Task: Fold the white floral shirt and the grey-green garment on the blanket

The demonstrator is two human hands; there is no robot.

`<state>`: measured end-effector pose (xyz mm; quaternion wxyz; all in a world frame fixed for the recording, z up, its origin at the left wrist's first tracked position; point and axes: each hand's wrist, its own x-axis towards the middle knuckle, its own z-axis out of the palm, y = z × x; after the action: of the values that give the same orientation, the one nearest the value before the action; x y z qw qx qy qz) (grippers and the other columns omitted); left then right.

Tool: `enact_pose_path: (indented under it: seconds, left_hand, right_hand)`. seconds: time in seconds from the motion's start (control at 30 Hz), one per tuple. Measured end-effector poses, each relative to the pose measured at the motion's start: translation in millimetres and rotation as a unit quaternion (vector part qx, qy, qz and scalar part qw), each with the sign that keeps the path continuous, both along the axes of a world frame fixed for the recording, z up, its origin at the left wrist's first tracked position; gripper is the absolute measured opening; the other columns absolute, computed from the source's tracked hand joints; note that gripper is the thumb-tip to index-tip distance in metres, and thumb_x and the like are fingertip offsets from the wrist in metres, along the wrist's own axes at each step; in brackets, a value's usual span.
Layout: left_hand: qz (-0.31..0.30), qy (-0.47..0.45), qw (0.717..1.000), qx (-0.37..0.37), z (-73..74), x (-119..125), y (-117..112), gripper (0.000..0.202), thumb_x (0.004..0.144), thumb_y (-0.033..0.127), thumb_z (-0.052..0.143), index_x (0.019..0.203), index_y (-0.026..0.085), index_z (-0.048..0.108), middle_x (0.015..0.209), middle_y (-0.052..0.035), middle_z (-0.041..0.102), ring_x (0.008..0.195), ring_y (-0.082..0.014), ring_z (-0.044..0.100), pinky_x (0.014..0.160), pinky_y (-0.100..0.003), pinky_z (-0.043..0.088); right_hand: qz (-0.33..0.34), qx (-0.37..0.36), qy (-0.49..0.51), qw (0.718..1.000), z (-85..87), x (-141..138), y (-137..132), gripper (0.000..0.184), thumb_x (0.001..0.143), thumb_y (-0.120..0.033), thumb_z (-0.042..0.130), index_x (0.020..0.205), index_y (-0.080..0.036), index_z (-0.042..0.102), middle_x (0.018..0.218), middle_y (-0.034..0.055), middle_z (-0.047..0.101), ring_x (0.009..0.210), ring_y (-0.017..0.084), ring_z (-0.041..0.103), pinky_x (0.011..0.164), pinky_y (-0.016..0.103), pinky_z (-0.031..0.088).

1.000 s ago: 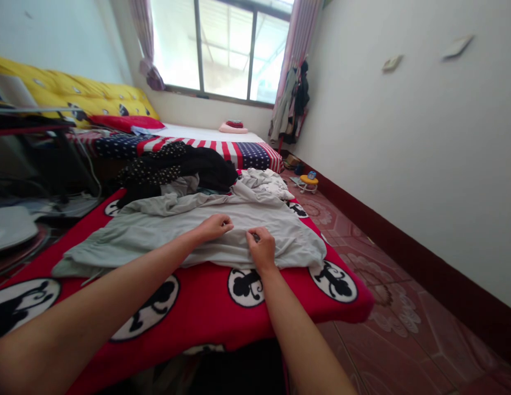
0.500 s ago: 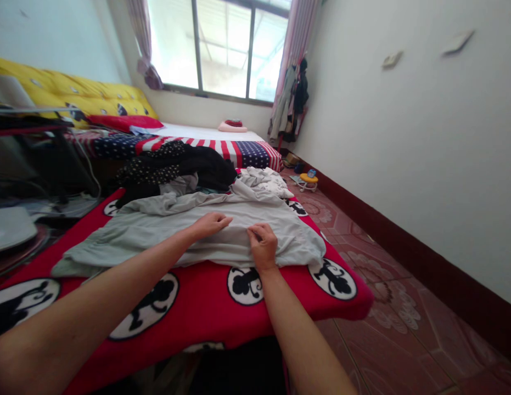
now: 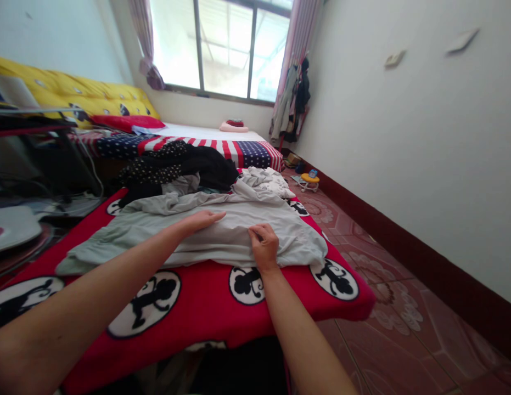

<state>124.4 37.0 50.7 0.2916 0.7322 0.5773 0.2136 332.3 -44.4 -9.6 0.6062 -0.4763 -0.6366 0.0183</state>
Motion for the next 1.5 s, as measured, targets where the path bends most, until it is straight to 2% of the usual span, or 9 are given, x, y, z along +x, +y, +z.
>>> enact_pose_path:
  seconds: [0.2, 0.3, 0.43, 0.63, 0.73, 0.9, 1.07, 1.33, 1.5]
  left_hand:
    - [-0.04, -0.025, 0.998, -0.044, 3.3, 10, -10, 0.045, 0.064, 0.063, 0.068, 0.059, 0.018, 0.068, 0.052, 0.0012, 0.058, 0.056, -0.016, 0.052, 0.053, -0.025, 0.036]
    - [-0.045, -0.026, 0.998, 0.033, -0.5, 14, -8, 0.033, 0.064, 0.047, 0.073, 0.051, 0.017, 0.066, 0.044, 0.0025, 0.052, 0.05, -0.0139, 0.048, 0.049, -0.024, 0.032]
    - [0.013, -0.05, 0.991, 0.123, -7.8, 17, -2, 0.025, 0.079, 0.038, 0.061, 0.079, 0.017, 0.075, 0.074, -0.0035, 0.071, 0.072, -0.0188, 0.06, 0.061, -0.025, 0.039]
    - [0.076, 0.034, 0.957, 0.279, -25.0, 23, -9, 0.015, 0.082, 0.029, 0.062, 0.088, 0.021, 0.073, 0.096, -0.0089, 0.069, 0.089, -0.0253, 0.062, 0.078, -0.034, 0.044]
    - [0.04, 0.026, 0.939, 0.34, -30.3, 24, -19, 0.013, 0.084, 0.022, 0.059, 0.09, 0.02, 0.07, 0.096, -0.0087, 0.066, 0.093, -0.0243, 0.061, 0.084, -0.034, 0.045]
    - [-0.139, -0.018, 0.95, 0.28, -47.8, 20, -33, 0.019, 0.085, 0.024, 0.056, 0.097, 0.02, 0.071, 0.097, -0.0061, 0.067, 0.09, -0.0201, 0.063, 0.086, -0.031, 0.048]
    - [-0.134, -0.041, 0.957, 0.254, -69.0, 14, -37, 0.034, 0.084, 0.031, 0.059, 0.116, 0.021, 0.066, 0.119, -0.0091, 0.063, 0.112, -0.0241, 0.058, 0.1, -0.037, 0.045]
    - [-0.132, 0.052, 0.961, 0.238, -65.6, 17, -45, 0.063, 0.08, 0.054, 0.061, 0.134, 0.023, 0.053, 0.142, -0.0104, 0.05, 0.131, -0.0284, 0.045, 0.109, -0.041, 0.035]
    - [-0.142, 0.055, 0.959, 0.237, -63.7, 16, -48, 0.072, 0.076, 0.059, 0.064, 0.137, 0.023, 0.05, 0.144, -0.0118, 0.047, 0.134, -0.0304, 0.042, 0.11, -0.043, 0.033]
  right_hand:
    - [0.004, 0.002, -0.008, 1.0, 1.7, -1, -1, 0.01, 0.084, -0.022, 0.061, 0.08, -0.021, 0.071, 0.081, 0.0021, 0.064, 0.078, 0.015, 0.061, 0.072, 0.027, 0.048]
    - [0.002, -0.003, -0.011, 1.0, 1.8, -2, -2, 0.011, 0.084, -0.023, 0.06, 0.08, -0.021, 0.071, 0.081, 0.0021, 0.064, 0.077, 0.015, 0.061, 0.071, 0.026, 0.048]
    - [-0.027, -0.029, -0.018, 0.999, -0.9, -1, 0, 0.012, 0.084, -0.024, 0.059, 0.079, -0.021, 0.07, 0.081, 0.0021, 0.065, 0.077, 0.015, 0.061, 0.071, 0.026, 0.048]
    - [-0.089, -0.062, -0.049, 0.993, -6.4, 7, 7, 0.012, 0.082, -0.02, 0.055, 0.078, -0.02, 0.066, 0.082, 0.0035, 0.064, 0.081, 0.018, 0.059, 0.077, 0.029, 0.046]
    - [-0.098, -0.038, -0.056, 0.993, -6.6, 8, 8, 0.012, 0.081, -0.017, 0.052, 0.081, -0.02, 0.064, 0.084, 0.0048, 0.064, 0.086, 0.019, 0.058, 0.083, 0.032, 0.045]
    - [-0.087, -0.006, -0.039, 0.995, 0.3, 7, 2, 0.017, 0.079, -0.012, 0.049, 0.084, -0.019, 0.063, 0.087, 0.0059, 0.064, 0.089, 0.02, 0.059, 0.084, 0.033, 0.046]
    - [-0.117, -0.007, -0.045, 0.992, 11.1, 46, -14, 0.033, 0.07, -0.006, 0.042, 0.09, -0.018, 0.065, 0.096, 0.0078, 0.065, 0.097, 0.021, 0.059, 0.091, 0.037, 0.046]
    - [-0.103, -0.273, -0.121, 0.949, 8.0, 127, -27, 0.056, 0.057, -0.018, 0.061, 0.112, -0.015, 0.065, 0.096, 0.0083, 0.069, 0.084, 0.023, 0.063, 0.08, 0.037, 0.051]
    - [-0.105, -0.232, -0.107, 0.961, 7.3, 125, -26, 0.026, 0.067, -0.028, 0.059, 0.087, -0.019, 0.073, 0.087, 0.006, 0.071, 0.081, 0.022, 0.064, 0.079, 0.035, 0.049]
